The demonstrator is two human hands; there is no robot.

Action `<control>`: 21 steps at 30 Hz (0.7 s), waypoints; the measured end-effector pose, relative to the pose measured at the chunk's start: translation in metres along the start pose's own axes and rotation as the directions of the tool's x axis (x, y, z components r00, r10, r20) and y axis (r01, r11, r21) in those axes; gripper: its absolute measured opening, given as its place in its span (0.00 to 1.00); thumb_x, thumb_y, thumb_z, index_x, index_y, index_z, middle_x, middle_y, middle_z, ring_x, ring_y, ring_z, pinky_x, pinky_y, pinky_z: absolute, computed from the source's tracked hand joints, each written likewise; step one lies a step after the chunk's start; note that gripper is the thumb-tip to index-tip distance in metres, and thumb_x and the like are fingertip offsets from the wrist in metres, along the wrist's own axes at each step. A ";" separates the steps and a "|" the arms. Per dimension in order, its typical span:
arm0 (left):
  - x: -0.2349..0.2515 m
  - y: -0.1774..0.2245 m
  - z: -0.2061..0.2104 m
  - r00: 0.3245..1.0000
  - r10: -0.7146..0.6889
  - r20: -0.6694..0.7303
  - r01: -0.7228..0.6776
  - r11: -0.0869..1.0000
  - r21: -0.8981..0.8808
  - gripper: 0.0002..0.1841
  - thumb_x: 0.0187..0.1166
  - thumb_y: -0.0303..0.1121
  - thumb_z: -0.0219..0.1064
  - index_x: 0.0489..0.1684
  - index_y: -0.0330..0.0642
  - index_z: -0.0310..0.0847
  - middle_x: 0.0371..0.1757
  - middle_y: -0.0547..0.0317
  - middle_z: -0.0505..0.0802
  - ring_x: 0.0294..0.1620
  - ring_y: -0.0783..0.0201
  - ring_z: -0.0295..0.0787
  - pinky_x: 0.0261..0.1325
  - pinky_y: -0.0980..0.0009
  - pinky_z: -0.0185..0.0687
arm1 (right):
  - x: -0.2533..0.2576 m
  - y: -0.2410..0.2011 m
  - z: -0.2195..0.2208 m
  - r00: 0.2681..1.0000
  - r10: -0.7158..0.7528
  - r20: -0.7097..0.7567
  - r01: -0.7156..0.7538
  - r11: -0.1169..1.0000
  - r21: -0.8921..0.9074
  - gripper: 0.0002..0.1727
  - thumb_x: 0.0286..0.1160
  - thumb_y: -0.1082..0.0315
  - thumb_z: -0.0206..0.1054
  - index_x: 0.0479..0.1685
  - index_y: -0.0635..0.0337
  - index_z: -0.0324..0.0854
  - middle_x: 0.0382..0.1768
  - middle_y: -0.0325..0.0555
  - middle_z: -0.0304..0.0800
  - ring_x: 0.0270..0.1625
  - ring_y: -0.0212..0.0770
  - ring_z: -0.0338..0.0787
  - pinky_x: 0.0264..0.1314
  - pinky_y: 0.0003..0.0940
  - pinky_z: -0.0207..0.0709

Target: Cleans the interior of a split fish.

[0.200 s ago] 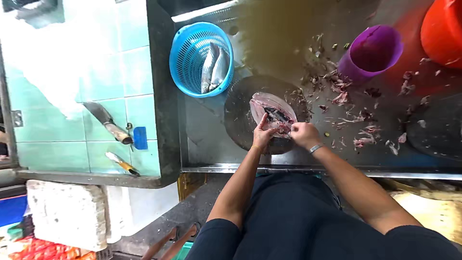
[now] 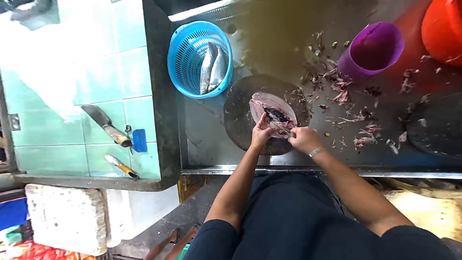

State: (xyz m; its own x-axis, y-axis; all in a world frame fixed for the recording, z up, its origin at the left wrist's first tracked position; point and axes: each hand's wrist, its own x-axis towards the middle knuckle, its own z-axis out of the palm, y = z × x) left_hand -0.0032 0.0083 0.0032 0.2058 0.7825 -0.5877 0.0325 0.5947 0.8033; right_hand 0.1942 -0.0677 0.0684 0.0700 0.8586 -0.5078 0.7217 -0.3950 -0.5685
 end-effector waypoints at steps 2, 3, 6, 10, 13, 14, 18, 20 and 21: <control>0.005 0.003 -0.005 1.000 0.002 -0.004 -0.002 1.000 0.002 0.43 0.71 0.17 0.73 0.92 0.56 0.64 0.80 0.47 0.82 0.56 0.52 0.93 0.53 0.54 0.93 | 0.005 0.021 -0.023 0.995 0.045 -0.090 0.003 0.882 0.472 0.09 0.78 0.66 0.68 0.46 0.61 0.90 0.33 0.49 0.91 0.36 0.44 0.90 0.45 0.47 0.87; 0.003 0.001 -0.008 1.000 -0.002 -0.008 0.002 1.000 -0.005 0.42 0.73 0.18 0.72 0.91 0.55 0.64 0.79 0.47 0.83 0.56 0.52 0.93 0.52 0.54 0.93 | 0.002 0.033 -0.022 0.975 0.146 -0.168 -0.011 0.787 0.617 0.10 0.81 0.63 0.64 0.49 0.59 0.85 0.28 0.43 0.83 0.26 0.37 0.82 0.33 0.37 0.82; 0.006 0.004 -0.007 1.000 0.011 -0.011 -0.011 1.000 -0.010 0.40 0.75 0.20 0.71 0.91 0.56 0.65 0.79 0.49 0.84 0.57 0.54 0.92 0.52 0.56 0.92 | -0.013 0.035 -0.012 0.939 0.092 -0.332 -0.046 0.988 0.145 0.26 0.78 0.50 0.69 0.65 0.61 0.81 0.52 0.60 0.90 0.49 0.59 0.91 0.48 0.64 0.84; 0.003 0.001 -0.008 1.000 0.016 0.000 -0.016 1.000 -0.019 0.40 0.76 0.20 0.69 0.92 0.57 0.63 0.78 0.48 0.83 0.56 0.53 0.92 0.52 0.55 0.92 | -0.001 -0.001 0.039 0.971 -0.157 -0.178 0.089 0.936 -0.341 0.29 0.66 0.47 0.70 0.63 0.57 0.86 0.59 0.62 0.88 0.60 0.70 0.85 0.56 0.74 0.72; 0.006 -0.001 -0.009 1.000 0.024 0.010 -0.024 0.999 -0.027 0.41 0.75 0.18 0.69 0.92 0.56 0.63 0.78 0.45 0.83 0.57 0.50 0.92 0.53 0.52 0.92 | 0.009 -0.018 0.019 0.991 -0.082 -0.106 0.058 0.975 -0.213 0.15 0.73 0.57 0.63 0.44 0.57 0.89 0.45 0.56 0.95 0.52 0.62 0.92 0.54 0.69 0.76; 0.006 -0.001 -0.009 1.000 0.019 0.011 -0.018 0.999 -0.031 0.42 0.75 0.18 0.69 0.92 0.56 0.63 0.78 0.45 0.83 0.58 0.50 0.92 0.53 0.52 0.92 | 0.004 -0.019 0.000 0.995 -0.052 -0.089 0.043 0.995 -0.092 0.13 0.74 0.58 0.64 0.44 0.57 0.89 0.42 0.57 0.95 0.50 0.62 0.94 0.52 0.70 0.80; 0.007 0.003 -0.011 1.000 0.019 0.014 -0.018 0.999 -0.050 0.42 0.74 0.19 0.70 0.92 0.57 0.62 0.82 0.48 0.80 0.61 0.51 0.90 0.55 0.52 0.92 | -0.007 0.031 -0.034 0.982 0.070 -0.175 0.062 0.755 0.653 0.12 0.83 0.62 0.64 0.54 0.58 0.85 0.28 0.40 0.83 0.23 0.34 0.78 0.27 0.34 0.79; 0.006 0.004 -0.011 1.000 0.017 0.017 -0.016 0.998 -0.053 0.42 0.75 0.19 0.69 0.93 0.57 0.62 0.84 0.50 0.78 0.62 0.51 0.90 0.55 0.51 0.92 | -0.017 0.040 -0.020 0.963 0.181 -0.201 -0.060 0.867 0.495 0.22 0.85 0.51 0.65 0.64 0.59 0.78 0.37 0.54 0.85 0.31 0.50 0.85 0.33 0.52 0.83; 0.010 0.008 -0.011 1.000 0.018 0.017 -0.017 0.998 -0.056 0.41 0.76 0.19 0.68 0.93 0.57 0.62 0.84 0.50 0.78 0.62 0.51 0.90 0.54 0.51 0.92 | -0.015 0.032 -0.007 0.966 0.142 -0.217 -0.070 0.947 0.312 0.25 0.81 0.48 0.68 0.63 0.59 0.79 0.42 0.60 0.89 0.38 0.59 0.90 0.37 0.62 0.84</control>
State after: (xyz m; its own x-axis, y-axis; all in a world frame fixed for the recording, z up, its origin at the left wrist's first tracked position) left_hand -0.0118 0.0225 0.0024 0.2227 0.7899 -0.5714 -0.0260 0.5907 0.8065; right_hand 0.2211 -0.0912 0.0625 0.3193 0.8439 -0.4311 0.4638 -0.5359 -0.7054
